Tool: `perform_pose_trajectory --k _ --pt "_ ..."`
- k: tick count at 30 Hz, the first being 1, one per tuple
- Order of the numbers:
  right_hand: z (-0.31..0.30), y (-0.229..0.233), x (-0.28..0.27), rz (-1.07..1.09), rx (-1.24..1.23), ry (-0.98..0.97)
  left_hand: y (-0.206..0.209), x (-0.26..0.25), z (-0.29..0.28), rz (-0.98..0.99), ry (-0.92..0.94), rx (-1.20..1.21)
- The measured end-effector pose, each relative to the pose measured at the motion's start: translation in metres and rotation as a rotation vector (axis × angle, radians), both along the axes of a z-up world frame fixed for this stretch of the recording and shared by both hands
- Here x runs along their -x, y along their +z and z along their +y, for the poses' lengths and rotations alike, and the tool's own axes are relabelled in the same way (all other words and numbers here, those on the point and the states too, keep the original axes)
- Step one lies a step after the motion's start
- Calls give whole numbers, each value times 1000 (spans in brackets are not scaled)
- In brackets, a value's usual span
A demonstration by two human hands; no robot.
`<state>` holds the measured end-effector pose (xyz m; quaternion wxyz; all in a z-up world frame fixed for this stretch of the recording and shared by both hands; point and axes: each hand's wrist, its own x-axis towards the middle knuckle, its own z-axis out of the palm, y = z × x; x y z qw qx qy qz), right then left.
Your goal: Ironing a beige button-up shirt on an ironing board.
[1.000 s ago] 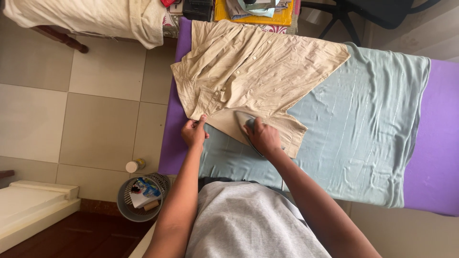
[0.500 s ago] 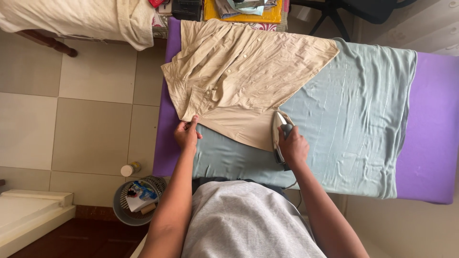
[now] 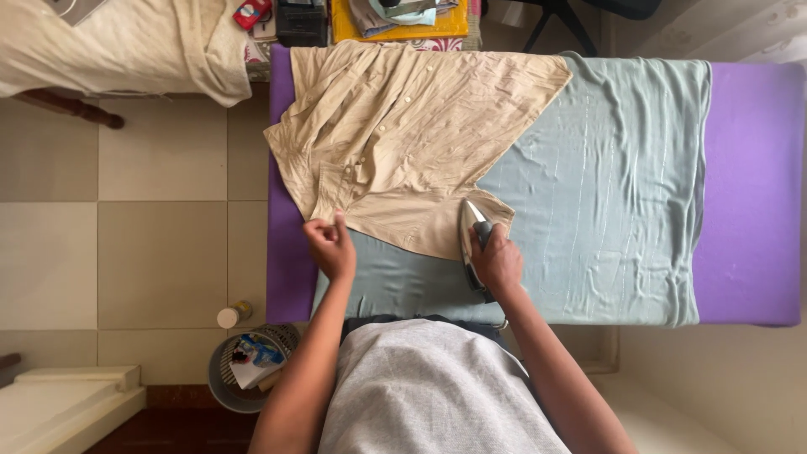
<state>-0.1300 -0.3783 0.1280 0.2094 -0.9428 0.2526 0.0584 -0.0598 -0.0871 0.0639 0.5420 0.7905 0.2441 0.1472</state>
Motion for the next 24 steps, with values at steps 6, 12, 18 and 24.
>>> perform_pose_trajectory --k 6,12,18,24 --pt "9 -4 -5 -84 -71 -25 59 -36 -96 -23 -739 -127" --pt "19 10 -5 -8 -1064 -363 33 -119 -176 -147 -1392 -608" --pt "24 14 5 -10 -1137 -510 3 -159 -207 -100 -1634 -800" --pt "35 14 -1 -9 -1221 -581 27 -168 -208 223 -1587 -708"
